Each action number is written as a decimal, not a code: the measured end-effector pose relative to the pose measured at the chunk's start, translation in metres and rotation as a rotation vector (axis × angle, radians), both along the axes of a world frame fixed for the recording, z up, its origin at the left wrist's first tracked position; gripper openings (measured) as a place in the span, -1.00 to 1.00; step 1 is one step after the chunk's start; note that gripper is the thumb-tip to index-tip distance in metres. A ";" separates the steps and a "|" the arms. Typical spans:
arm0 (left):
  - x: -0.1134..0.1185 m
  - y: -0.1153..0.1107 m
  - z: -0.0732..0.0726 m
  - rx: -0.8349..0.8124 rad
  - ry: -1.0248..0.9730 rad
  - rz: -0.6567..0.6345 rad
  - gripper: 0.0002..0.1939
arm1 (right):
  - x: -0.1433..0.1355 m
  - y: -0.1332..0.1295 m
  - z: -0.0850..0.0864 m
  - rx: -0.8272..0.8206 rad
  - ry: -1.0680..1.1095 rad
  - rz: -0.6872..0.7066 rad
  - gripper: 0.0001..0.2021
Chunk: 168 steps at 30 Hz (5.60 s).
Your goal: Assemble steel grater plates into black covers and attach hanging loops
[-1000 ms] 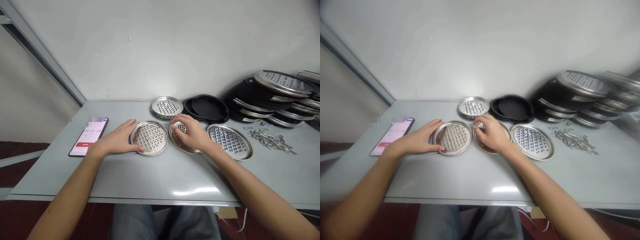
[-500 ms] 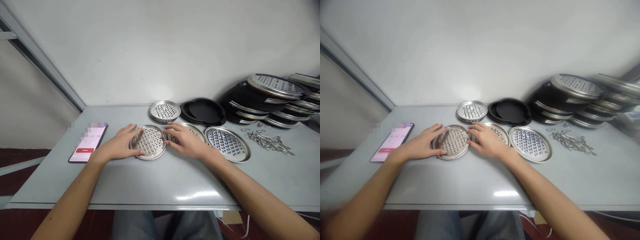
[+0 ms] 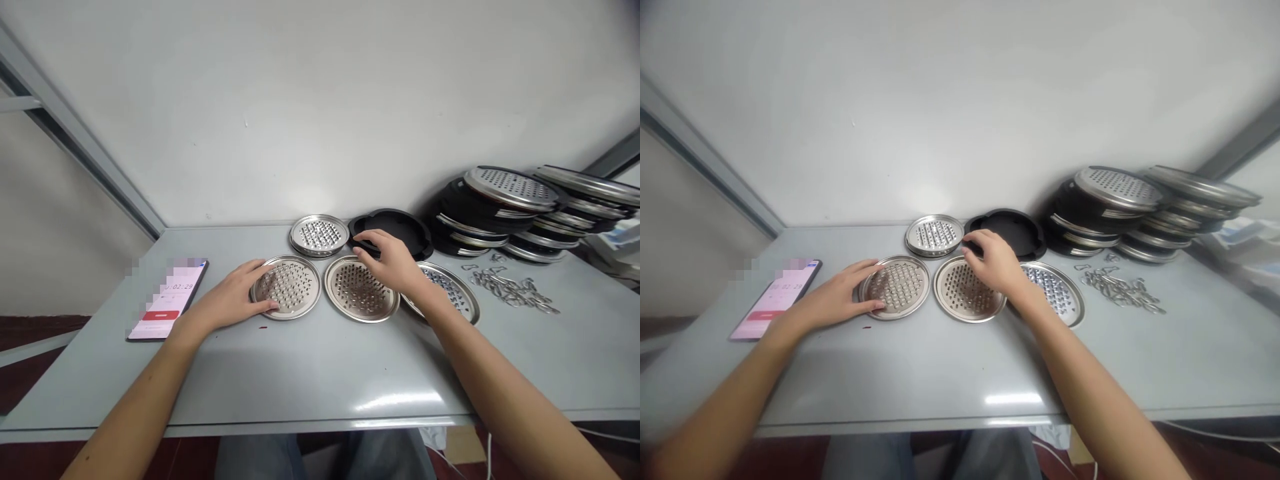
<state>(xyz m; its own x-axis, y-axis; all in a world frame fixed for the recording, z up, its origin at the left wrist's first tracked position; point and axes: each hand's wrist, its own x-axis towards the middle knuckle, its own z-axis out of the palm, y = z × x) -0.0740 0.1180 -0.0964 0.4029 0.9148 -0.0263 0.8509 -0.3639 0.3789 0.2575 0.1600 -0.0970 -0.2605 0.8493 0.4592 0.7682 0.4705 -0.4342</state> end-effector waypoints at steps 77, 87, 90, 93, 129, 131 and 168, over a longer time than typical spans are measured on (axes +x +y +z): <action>0.042 -0.014 0.014 -0.288 -1.003 0.239 -0.45 | -0.065 -0.050 -0.009 0.004 -0.002 0.244 0.26; 0.040 -0.013 0.013 -0.190 -0.998 0.134 -0.46 | -0.061 -0.050 -0.005 -0.341 0.351 0.230 0.16; 0.037 -0.013 0.010 -0.184 -1.033 0.070 -0.41 | -0.058 -0.045 0.001 -0.625 0.728 0.333 -0.07; 0.034 -0.012 0.007 -0.116 -0.967 0.081 -0.43 | -0.055 -0.040 0.009 -0.818 1.140 0.516 -0.29; 0.001 -0.004 0.018 -0.076 -0.328 -0.019 0.08 | -0.070 -0.029 -0.012 -0.335 0.128 0.407 0.06; 0.001 -0.003 0.015 -0.092 -0.316 -0.027 0.09 | -0.071 -0.027 -0.014 -0.332 0.123 0.406 0.10; -0.005 0.000 0.009 -0.097 -0.152 -0.066 0.14 | -0.074 -0.038 -0.023 -0.165 -0.079 0.367 -0.04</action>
<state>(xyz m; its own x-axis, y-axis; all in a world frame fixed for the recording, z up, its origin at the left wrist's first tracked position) -0.0793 0.1183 -0.0875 0.4684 0.8823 -0.0470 0.7563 -0.3729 0.5375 0.1837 0.1218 -0.1203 -0.5893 0.7537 0.2912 0.5963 0.6488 -0.4726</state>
